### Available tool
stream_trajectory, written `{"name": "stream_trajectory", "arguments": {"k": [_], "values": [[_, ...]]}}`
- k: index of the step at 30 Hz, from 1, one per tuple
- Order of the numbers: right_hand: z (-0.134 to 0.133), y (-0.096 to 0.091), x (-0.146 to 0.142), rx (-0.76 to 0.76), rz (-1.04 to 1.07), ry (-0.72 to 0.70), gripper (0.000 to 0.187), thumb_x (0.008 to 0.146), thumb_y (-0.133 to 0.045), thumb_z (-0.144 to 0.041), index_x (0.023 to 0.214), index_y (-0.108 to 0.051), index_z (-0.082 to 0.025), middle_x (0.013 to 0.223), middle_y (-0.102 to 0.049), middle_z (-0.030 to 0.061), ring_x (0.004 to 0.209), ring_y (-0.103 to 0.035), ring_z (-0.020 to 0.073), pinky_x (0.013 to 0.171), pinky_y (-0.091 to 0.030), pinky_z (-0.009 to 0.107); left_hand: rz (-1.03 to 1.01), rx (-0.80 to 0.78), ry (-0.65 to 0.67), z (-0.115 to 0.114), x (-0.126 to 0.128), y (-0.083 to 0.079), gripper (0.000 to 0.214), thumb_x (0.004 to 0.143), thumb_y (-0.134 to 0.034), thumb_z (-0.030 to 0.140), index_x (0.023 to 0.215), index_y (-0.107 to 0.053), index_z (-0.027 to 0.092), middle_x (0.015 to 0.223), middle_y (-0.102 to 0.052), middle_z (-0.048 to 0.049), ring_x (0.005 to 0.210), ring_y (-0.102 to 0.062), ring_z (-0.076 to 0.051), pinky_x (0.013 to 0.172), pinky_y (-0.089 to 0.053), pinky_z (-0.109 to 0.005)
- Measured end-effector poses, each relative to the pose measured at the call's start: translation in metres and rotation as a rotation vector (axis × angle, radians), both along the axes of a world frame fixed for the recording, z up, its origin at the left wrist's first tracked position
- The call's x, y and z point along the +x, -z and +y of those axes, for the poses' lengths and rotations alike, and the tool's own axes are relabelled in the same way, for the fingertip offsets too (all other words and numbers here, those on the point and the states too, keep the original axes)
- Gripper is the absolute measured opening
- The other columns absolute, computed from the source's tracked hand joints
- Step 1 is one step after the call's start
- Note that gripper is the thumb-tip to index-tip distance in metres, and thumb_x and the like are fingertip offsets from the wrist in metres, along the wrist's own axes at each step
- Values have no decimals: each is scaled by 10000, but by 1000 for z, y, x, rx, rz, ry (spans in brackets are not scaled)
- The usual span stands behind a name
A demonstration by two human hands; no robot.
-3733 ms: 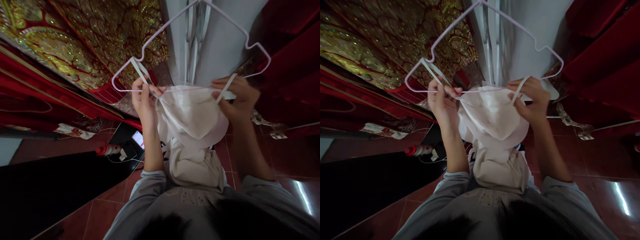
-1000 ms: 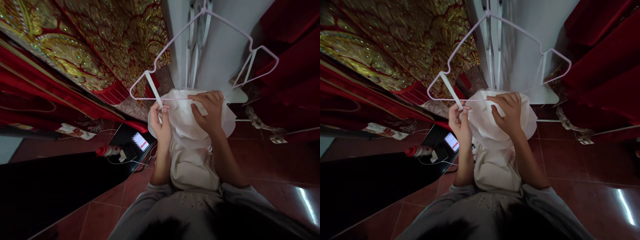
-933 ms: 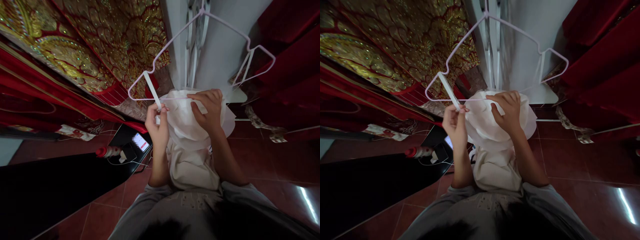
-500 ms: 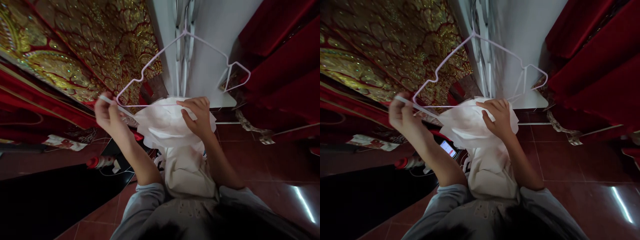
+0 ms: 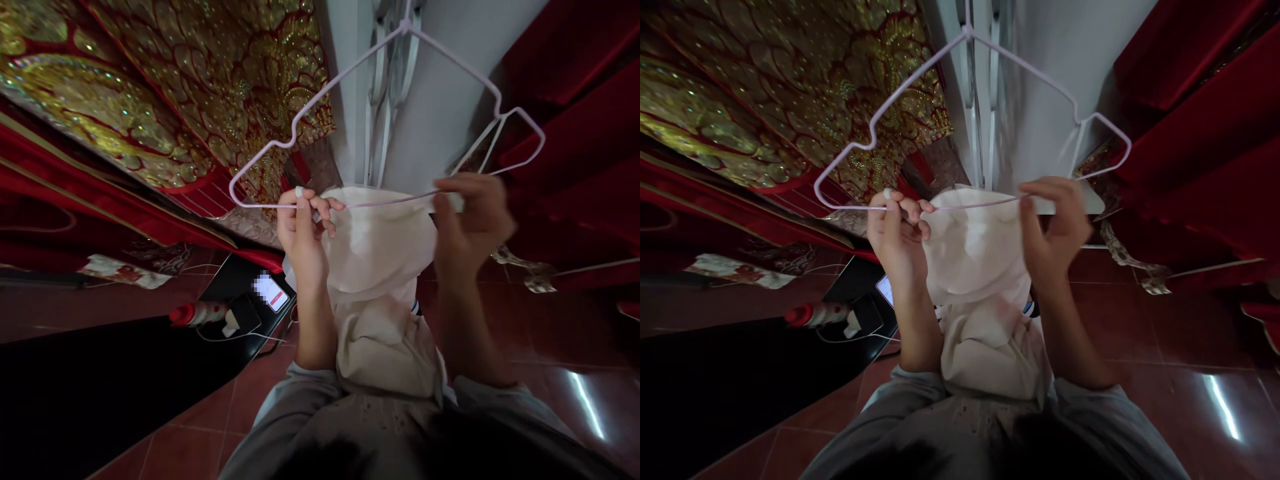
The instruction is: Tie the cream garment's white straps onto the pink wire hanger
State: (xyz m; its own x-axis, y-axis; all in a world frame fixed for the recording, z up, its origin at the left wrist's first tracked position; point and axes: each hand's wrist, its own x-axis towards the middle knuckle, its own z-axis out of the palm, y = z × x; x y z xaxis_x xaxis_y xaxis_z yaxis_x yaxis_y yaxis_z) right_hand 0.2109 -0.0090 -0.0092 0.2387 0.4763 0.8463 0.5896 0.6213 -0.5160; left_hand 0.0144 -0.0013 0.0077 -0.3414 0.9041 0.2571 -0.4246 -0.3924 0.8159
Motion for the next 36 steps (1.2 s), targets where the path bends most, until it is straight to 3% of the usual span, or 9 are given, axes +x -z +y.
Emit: {"name": "stream_trajectory", "arguments": {"k": [4, 9, 12, 15, 20, 25, 30, 33, 36], "values": [[5, 0, 37, -147, 75, 125, 212, 951, -711, -341, 1161, -738, -347, 1062, -696, 54, 851, -670, 223, 743, -557, 425, -21, 39, -16, 1, 0, 0, 218, 1028, -671, 419, 949, -589, 233, 644, -524, 28, 681, -674, -140, 424, -354, -189], [7, -13, 26, -400, 44, -22, 254, 892, -729, -336, 1141, -709, -290, 1027, -723, 37, 669, -611, 131, 597, -496, 326, -5, 7, -59, 3, 2, 1, 222, 1031, -667, 424, 950, -583, 236, 636, -517, 34, 676, -668, -136, 422, -348, -185], [7, -21, 11, -276, 142, -64, 176, 873, -710, -287, 1044, -674, -259, 906, -712, 43, 756, -684, 169, 550, -445, 303, -3, 10, -50, 3, 1, 1, 233, 1028, -674, 428, 943, -583, 231, 628, -508, 38, 674, -673, -135, 420, -352, -183], [12, -27, 11, -59, 168, -88, 224, 874, -621, -181, 1077, -674, -259, 1081, -766, 84, 843, -759, 204, 495, -413, 301, -23, 13, -31, 3, 1, 2, 230, 1027, -678, 416, 934, -581, 229, 624, -500, 41, 664, -676, -130, 410, -349, -178], [46, -33, 44, 321, 49, -28, 302, 1010, -641, -311, 1306, -679, -267, 1317, -697, 59, 1321, -682, 293, 883, -616, 407, -73, 64, 9, 5, 1, 6, 222, 993, -723, 393, 938, -600, 216, 627, -506, 44, 668, -691, -132, 390, -347, -167], [70, -25, 69, 524, 329, 55, 292, 893, -788, -447, 922, -600, -226, 885, -425, -52, 885, -768, 132, 939, -611, 386, -94, 116, 54, 6, -1, 9, 198, 985, -732, 361, 941, -610, 212, 633, -525, 43, 666, -689, -128, 388, -338, -157], [56, -33, 59, 435, 269, 204, 306, 929, -717, -512, 820, -676, -229, 778, -526, -37, 923, -767, 166, 1002, -615, 479, -64, 79, 23, 7, -3, 7, 201, 995, -716, 372, 944, -598, 217, 625, -511, 39, 660, -687, -137, 385, -352, -162], [51, -40, 69, 242, -51, 282, 207, 972, -717, -383, 1086, -791, -227, 1119, -798, 57, 1225, -727, 292, 1150, -491, 613, -86, 111, 35, 6, -2, 8, 208, 978, -740, 367, 948, -605, 211, 629, -512, 39, 672, -700, -146, 382, -360, -162], [59, -26, 96, 81, -160, 273, 504, 900, -805, -373, 1368, -715, -208, 1458, -681, 122, 1385, -630, 390, 1231, -328, 700, -92, 124, 34, 5, 0, 9, 210, 973, -745, 367, 943, -609, 209, 634, -516, 40, 670, -696, -143, 384, -364, -161]]}}
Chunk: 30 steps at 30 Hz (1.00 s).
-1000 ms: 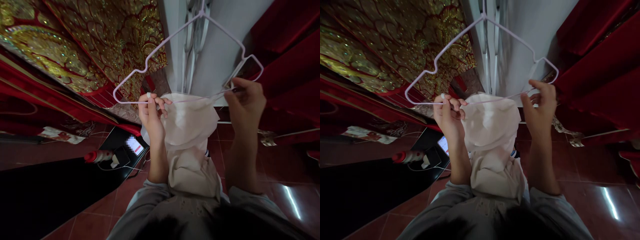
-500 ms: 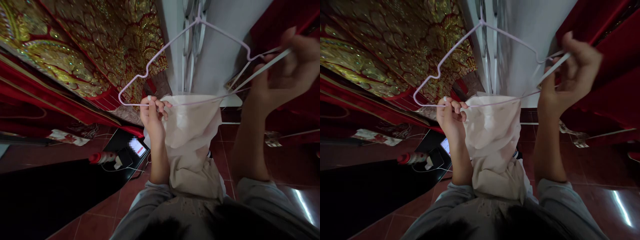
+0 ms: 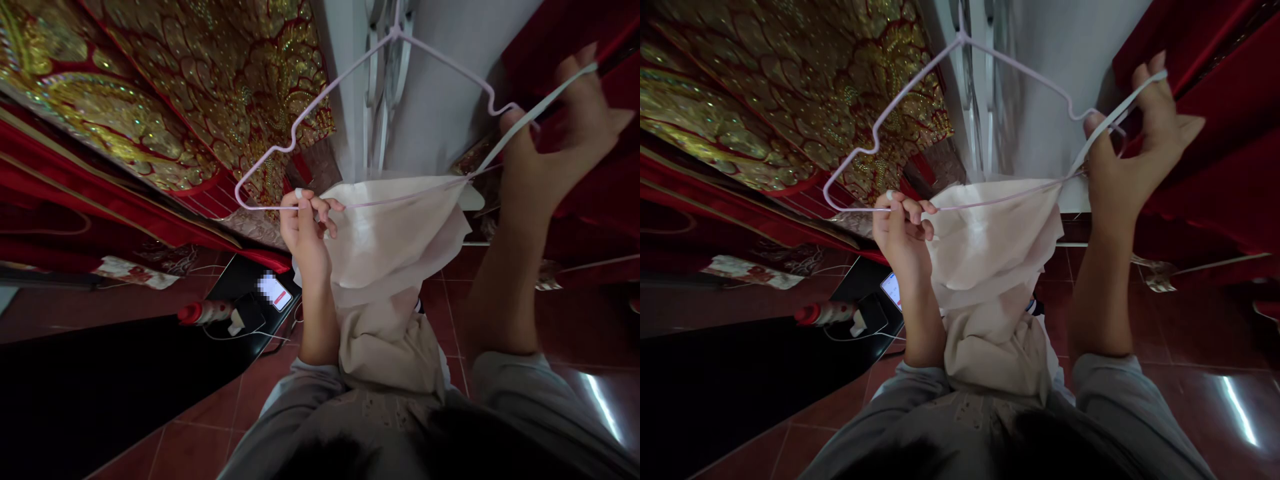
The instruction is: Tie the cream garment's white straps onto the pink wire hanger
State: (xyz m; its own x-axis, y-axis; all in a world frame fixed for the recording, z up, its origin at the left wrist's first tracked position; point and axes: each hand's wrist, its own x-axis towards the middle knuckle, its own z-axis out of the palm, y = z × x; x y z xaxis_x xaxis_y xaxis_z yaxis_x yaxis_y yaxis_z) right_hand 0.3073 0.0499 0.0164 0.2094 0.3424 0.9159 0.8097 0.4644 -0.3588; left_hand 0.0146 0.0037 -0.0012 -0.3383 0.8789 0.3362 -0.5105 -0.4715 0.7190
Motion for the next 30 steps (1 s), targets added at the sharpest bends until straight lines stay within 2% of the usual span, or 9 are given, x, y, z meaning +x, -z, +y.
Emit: {"name": "stream_trajectory", "arguments": {"k": [2, 5, 9, 13, 16, 19, 21, 24, 30], "values": [[9, 21, 21, 38, 105, -14, 577, 830, -846, -441, 1343, -728, -203, 1367, -735, 117, 1308, -681, 396, 1140, -413, 694, 4, -21, -7, -1, 1, -1, 220, 976, -741, 376, 935, -603, 210, 631, -512, 40, 662, -692, -143, 383, -362, -165], [16, 49, 36, 292, 345, -47, 384, 893, -742, -514, 1195, -774, -279, 1120, -752, -6, 1150, -742, 259, 1106, -479, 564, 14, -67, -20, -1, 1, -3, 209, 997, -719, 370, 932, -598, 212, 625, -499, 40, 663, -694, -147, 382, -355, -171], [2, 47, 9, 439, 512, -42, 254, 1028, -566, -526, 1107, -765, -391, 1100, -709, -79, 1129, -740, 160, 1094, -511, 446, 15, -65, -25, 0, -1, -4, 186, 997, -717, 353, 941, -609, 213, 628, -499, 40, 666, -698, -147, 380, -354, -171], [-23, 20, -51, 190, 390, -180, 404, 1025, -544, -603, 1222, -682, -278, 1072, -770, 58, 959, -798, 263, 771, -608, 436, 9, -50, -24, 1, 0, -1, 174, 974, -731, 347, 944, -621, 215, 625, -497, 42, 667, -699, -144, 379, -351, -166], [-39, 10, -85, -157, 113, -457, 424, 998, -606, -592, 1274, -666, -276, 1180, -786, 89, 1086, -766, 285, 909, -600, 491, 12, -40, -24, 0, 1, 0, 187, 960, -739, 358, 945, -621, 214, 631, -495, 40, 674, -700, -150, 383, -352, -170], [-49, 12, -99, -421, -132, -451, 428, 993, -585, -596, 1251, -685, -270, 998, -806, 37, 946, -746, 250, 950, -537, 511, 44, -55, -45, -2, 0, -3, 209, 945, -752, 373, 957, -611, 218, 636, -501, 40, 656, -685, -148, 389, -347, -173], [-52, 13, -101, -463, -178, -401, 462, 971, -591, -613, 1245, -693, -255, 907, -790, 21, 788, -697, 218, 904, -510, 494, 77, -71, -56, -2, -2, -5, 221, 933, -756, 378, 966, -603, 221, 652, -520, 33, 678, -694, -152, 404, -346, -174], [-54, 13, -101, -480, -186, -394, 444, 942, -648, -559, 1265, -693, -257, 971, -796, 25, 800, -681, 217, 906, -490, 476, 158, -94, -103, 0, -10, -5, 213, 926, -720, 369, 1030, -612, 218, 768, -626, -7, 784, -730, -172, 445, -363, -182], [-55, 11, -100, -524, -195, -415, 418, 925, -686, -484, 1300, -665, -300, 1049, -804, 22, 882, -686, 242, 919, -487, 471, 201, -125, -580, 8, -45, 9, 225, 878, -597, 202, 1092, -665, 213, 1078, -734, -63, 892, -725, -177, 472, -343, -192]]}}
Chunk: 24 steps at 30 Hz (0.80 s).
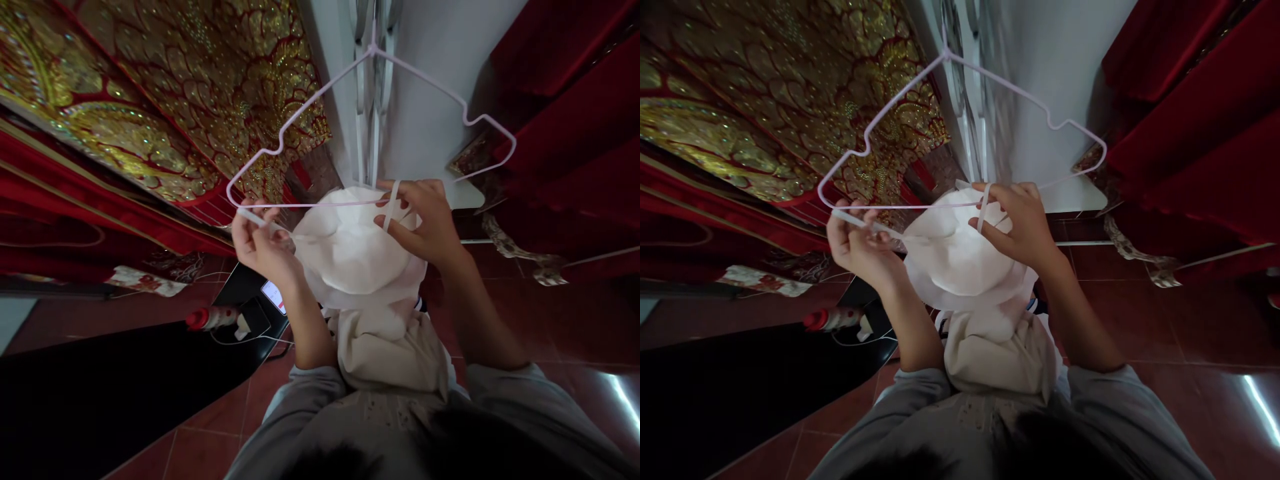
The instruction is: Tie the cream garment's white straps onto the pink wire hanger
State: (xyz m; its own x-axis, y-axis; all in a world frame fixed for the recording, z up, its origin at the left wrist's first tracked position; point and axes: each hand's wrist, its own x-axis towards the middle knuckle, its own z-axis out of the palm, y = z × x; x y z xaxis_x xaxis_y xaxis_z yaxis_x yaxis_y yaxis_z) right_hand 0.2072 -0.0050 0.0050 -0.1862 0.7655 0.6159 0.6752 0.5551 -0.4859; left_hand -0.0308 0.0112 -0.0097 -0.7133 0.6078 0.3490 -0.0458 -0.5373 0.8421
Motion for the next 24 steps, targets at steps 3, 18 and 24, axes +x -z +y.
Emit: {"name": "stream_trajectory", "arguments": {"k": [3, 18, 24], "values": [[-1, 3, 0, 9, 17, -3, 426, 930, -672, -472, 1326, -641, -319, 1066, -801, 24, 905, -692, 253, 930, -490, 488, 51, 79, -62, 1, -18, -2, 180, 934, -643, 182, 1073, -727, 259, 1123, -760, -34, 988, -732, -215, 495, -337, -215], [1, 6, 5, 92, 17, 59, 383, 938, -683, -487, 1282, -681, -319, 949, -795, 12, 786, -654, 227, 906, -448, 485, 518, 5, 381, 5, -32, -63, 377, 708, -969, 101, 1020, -787, 209, 1038, -740, -28, 1031, -653, -245, 915, -511, -361], [-1, 4, 7, 79, 18, 94, 404, 950, -640, -531, 1298, -659, -326, 958, -806, 18, 777, -662, 235, 904, -472, 511, 369, -72, 482, 19, -18, -78, 168, 990, -719, 136, 825, -731, 160, 754, -630, -2, 744, -531, -143, 727, -423, -273]]}}
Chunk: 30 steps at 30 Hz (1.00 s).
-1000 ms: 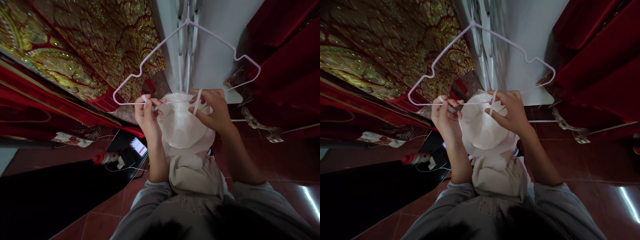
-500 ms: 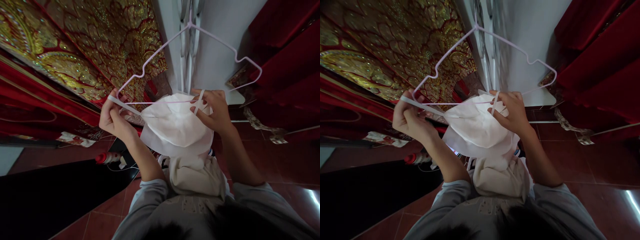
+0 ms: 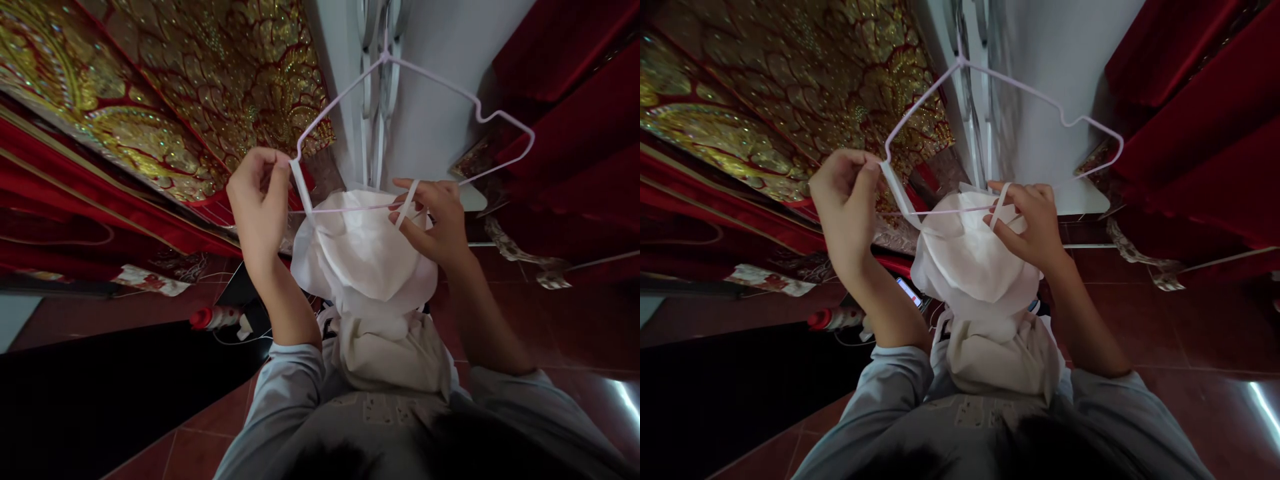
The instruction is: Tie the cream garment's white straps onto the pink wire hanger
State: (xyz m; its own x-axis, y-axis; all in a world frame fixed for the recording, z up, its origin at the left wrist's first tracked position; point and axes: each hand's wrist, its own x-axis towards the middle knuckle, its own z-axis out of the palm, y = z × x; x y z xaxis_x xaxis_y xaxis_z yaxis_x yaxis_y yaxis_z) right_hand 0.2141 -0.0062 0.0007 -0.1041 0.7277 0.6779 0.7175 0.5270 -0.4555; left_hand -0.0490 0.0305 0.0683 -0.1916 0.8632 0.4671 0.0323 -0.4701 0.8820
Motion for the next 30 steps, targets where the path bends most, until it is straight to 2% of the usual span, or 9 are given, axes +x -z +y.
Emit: {"name": "stream_trajectory", "arguments": {"k": [3, 6, 8, 10, 14, 19, 22, 24, 30], "values": [[1, 0, 1, -2, 20, -21, 415, 950, -640, -516, 1318, -651, -326, 973, -811, 18, 825, -688, 247, 899, -478, 499, -99, 30, -50, 9, -3, 17, 163, 1000, -712, 113, 851, -710, 180, 699, -611, 32, 646, -511, -105, 643, -401, -261], [3, 2, -2, -21, 23, -29, 416, 949, -636, -514, 1315, -653, -316, 1013, -810, 23, 854, -699, 251, 907, -479, 492, -448, -7, -112, 11, 3, 40, 189, 920, -757, 54, 932, -667, 220, 742, -647, 58, 639, -601, -97, 624, -456, -245], [4, 4, -5, -43, 13, -48, 422, 943, -649, -510, 1318, -652, -317, 1038, -805, 25, 879, -703, 253, 924, -481, 492, -625, -102, -75, 8, 14, 52, 169, 904, -767, 122, 949, -647, 233, 800, -681, 49, 667, -657, -104, 645, -508, -242], [4, 5, -8, -61, 6, -66, 413, 940, -662, -497, 1314, -654, -323, 1063, -801, 27, 922, -709, 258, 941, -482, 494, -647, -192, 14, 3, 28, 60, 107, 935, -749, 248, 933, -645, 225, 790, -681, 29, 700, -695, -117, 683, -539, -237], [2, 2, -9, -74, 12, -80, 387, 942, -672, -495, 1296, -664, -339, 1131, -792, 32, 958, -716, 264, 969, -489, 508, -549, -189, 104, -3, 47, 60, 201, 1007, -670, 353, 871, -640, 209, 602, -558, 46, 642, -687, -130, 677, -538, -223], [12, -2, 12, 8, 210, -146, 487, 918, -736, -425, 1383, -614, -351, 1253, -750, 66, 1118, -713, 282, 985, -546, 498, -534, -135, 54, -4, 50, 53, 246, 1035, -646, 325, 818, -616, 213, 543, -500, 57, 575, -655, -133, 666, -548, -231], [28, 4, 39, 222, 453, -48, 495, 926, -730, -357, 1403, -603, -315, 1302, -703, 117, 1177, -708, 300, 940, -562, 486, -530, -127, 23, -4, 51, 52, 267, 1045, -634, 329, 803, -611, 219, 523, -466, 62, 558, -637, -131, 677, -552, -234], [34, 9, 55, 309, 510, 76, 471, 906, -739, -342, 1358, -622, -281, 1270, -689, 125, 1183, -706, 312, 936, -546, 496, -532, -109, 27, -4, 53, 52, 267, 1045, -625, 317, 797, -611, 218, 515, -460, 60, 552, -629, -132, 660, -547, -232], [29, 10, 67, 166, 455, 405, 521, 806, -813, -287, 1297, -640, -257, 1207, -727, 106, 1132, -701, 315, 995, -491, 553, -548, -64, 18, -4, 57, 57, 211, 1013, -627, 309, 825, -612, 214, 509, -444, 66, 544, -627, -138, 633, -526, -235]]}}
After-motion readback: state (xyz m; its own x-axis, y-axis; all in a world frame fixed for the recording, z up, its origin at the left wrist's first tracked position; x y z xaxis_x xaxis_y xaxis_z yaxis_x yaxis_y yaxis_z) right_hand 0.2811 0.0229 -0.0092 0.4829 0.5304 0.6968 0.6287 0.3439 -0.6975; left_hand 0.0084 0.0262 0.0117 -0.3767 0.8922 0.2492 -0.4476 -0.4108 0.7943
